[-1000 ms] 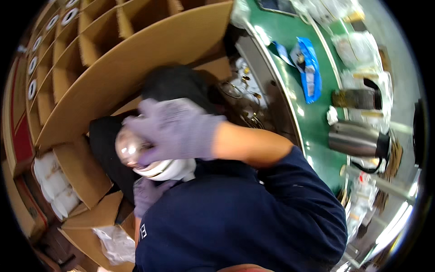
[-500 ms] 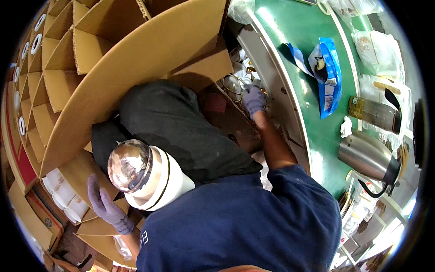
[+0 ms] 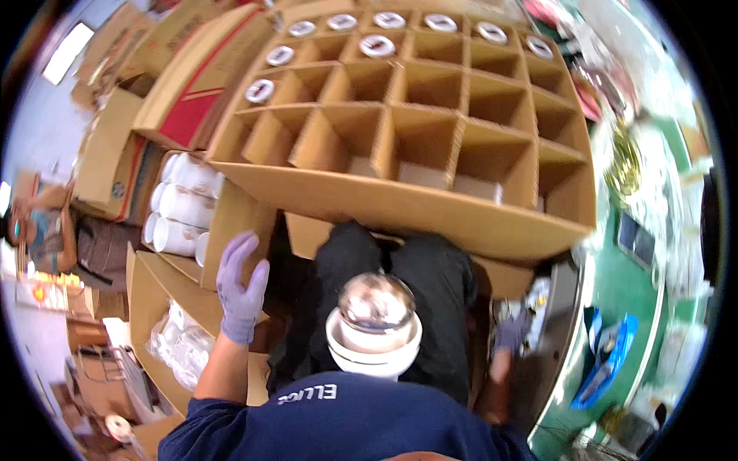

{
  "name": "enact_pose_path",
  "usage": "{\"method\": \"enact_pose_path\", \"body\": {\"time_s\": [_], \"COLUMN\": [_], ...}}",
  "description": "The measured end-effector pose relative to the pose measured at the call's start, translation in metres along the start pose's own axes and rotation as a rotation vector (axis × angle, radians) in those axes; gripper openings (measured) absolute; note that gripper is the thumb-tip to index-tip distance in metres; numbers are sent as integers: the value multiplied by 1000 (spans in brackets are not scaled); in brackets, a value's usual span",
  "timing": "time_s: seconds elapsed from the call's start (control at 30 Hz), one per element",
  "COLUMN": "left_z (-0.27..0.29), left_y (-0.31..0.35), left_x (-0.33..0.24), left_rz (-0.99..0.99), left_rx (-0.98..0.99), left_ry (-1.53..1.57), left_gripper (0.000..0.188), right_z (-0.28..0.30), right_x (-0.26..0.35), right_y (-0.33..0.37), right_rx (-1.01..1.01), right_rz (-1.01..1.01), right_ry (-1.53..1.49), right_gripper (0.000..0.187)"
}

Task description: The person assembles a white ceramic product by inserting a metallic vessel and a lid, then places the assembled item into a plastic bag.

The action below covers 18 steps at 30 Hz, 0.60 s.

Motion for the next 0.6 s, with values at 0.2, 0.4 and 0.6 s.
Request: {"method": "enact_pose_path", "body": {"time_s": [0.2, 0.4, 0.6], "left_z": [28, 89, 55], "left_y": [-167, -242, -58], "left_x": [37, 278, 517], "left_rz": [-254, 418, 759], "left_rx": [-379, -366, 620], "left_ry": [-214, -682, -882], "left_gripper": [42, 48, 47], "right_z": [103, 148, 175], "right_x": [145, 171, 261], "right_y": [53, 62, 108], "right_rx": [36, -93, -27], "right_rz": [367, 515, 162], "right_ry": [-411, -634, -549], "right_gripper": [38, 32, 29]}}
Point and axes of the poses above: each hand's wrist, its own y-axis away from the middle knuckle, its own z-axis out of the back of the hand, x = y × z, the point moved 4 cm from there along -y, towards the middle knuckle, and after that the axes turned 6 degrees about -x, right-handed, at the moved point
